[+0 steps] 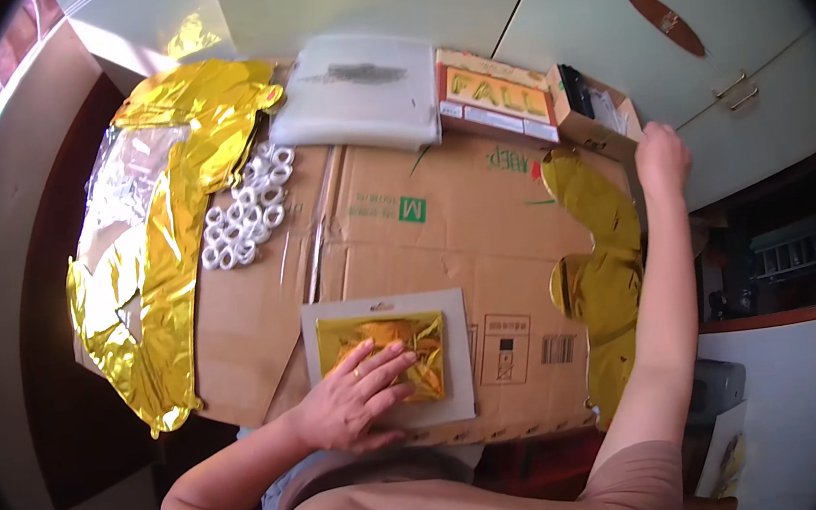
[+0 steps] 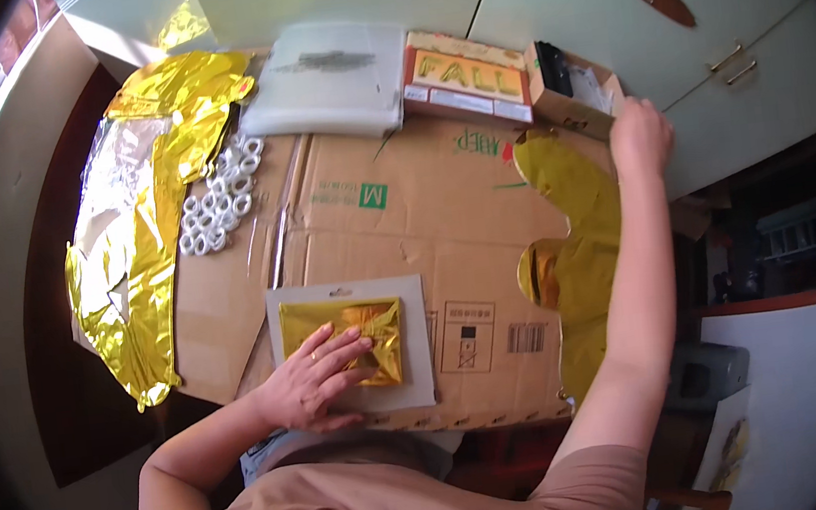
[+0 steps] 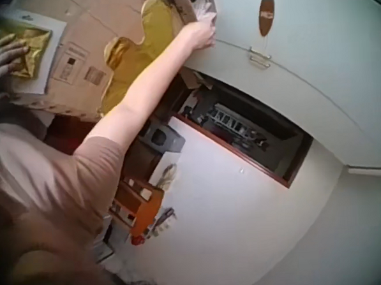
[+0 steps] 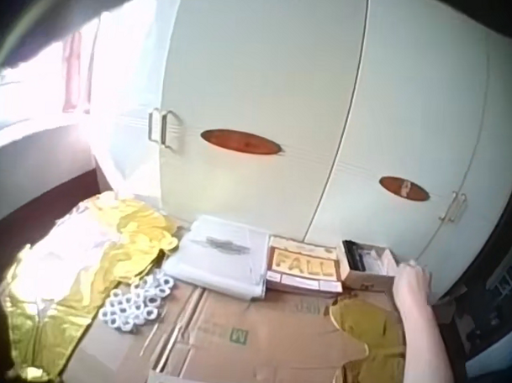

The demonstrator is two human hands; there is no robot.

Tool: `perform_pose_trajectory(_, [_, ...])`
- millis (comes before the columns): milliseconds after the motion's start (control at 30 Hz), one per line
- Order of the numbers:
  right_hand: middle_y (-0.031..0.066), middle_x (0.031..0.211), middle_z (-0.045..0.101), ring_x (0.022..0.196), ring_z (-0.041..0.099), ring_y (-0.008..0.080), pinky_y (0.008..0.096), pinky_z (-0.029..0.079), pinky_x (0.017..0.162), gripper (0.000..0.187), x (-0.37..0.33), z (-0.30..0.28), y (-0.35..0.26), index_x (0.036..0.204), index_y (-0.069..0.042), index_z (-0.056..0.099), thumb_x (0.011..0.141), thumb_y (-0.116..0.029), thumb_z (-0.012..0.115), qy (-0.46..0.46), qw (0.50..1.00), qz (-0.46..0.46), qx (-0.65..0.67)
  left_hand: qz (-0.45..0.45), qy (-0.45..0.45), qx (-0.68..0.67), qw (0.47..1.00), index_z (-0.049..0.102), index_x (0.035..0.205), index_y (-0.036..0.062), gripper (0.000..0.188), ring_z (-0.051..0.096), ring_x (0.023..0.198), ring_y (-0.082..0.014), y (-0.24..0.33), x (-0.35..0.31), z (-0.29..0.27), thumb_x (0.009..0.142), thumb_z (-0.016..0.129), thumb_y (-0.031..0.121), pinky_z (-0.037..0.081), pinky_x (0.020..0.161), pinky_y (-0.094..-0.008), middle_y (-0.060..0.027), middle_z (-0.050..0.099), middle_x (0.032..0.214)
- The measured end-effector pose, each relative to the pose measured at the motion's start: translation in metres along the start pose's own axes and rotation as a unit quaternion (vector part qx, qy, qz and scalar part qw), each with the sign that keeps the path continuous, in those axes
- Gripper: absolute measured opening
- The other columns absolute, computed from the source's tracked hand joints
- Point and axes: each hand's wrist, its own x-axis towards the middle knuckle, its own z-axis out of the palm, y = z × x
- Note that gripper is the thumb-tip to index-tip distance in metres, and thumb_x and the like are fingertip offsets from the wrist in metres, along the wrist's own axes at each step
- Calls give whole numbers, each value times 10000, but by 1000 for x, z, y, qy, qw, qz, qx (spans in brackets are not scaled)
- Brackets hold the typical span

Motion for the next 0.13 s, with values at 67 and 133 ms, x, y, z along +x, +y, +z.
perform_pose_trajectory(67, [164, 907, 698, 832, 691, 318, 424, 539, 759, 131, -71, -49, 7, 902, -42, 684, 922, -122, 581, 74, 989, -11, 131, 33, 29, -2, 999, 558, 1181, 75, 547, 375, 1410, -385, -1, -2, 1, 767, 771, 363, 272, 1154, -567, -173, 494, 1387])
perform_pose_trajectory(133, [160, 889, 691, 807, 690, 296, 403, 541, 757, 82, -118, -83, 3, 893, -39, 675, 900, -99, 620, 86, 971, 4, 224, 72, 33, 35, 996, 563, 1174, 76, 543, 381, 1407, -376, -6, -6, 5, 764, 771, 364, 275, 1156, -562, -166, 499, 1380])
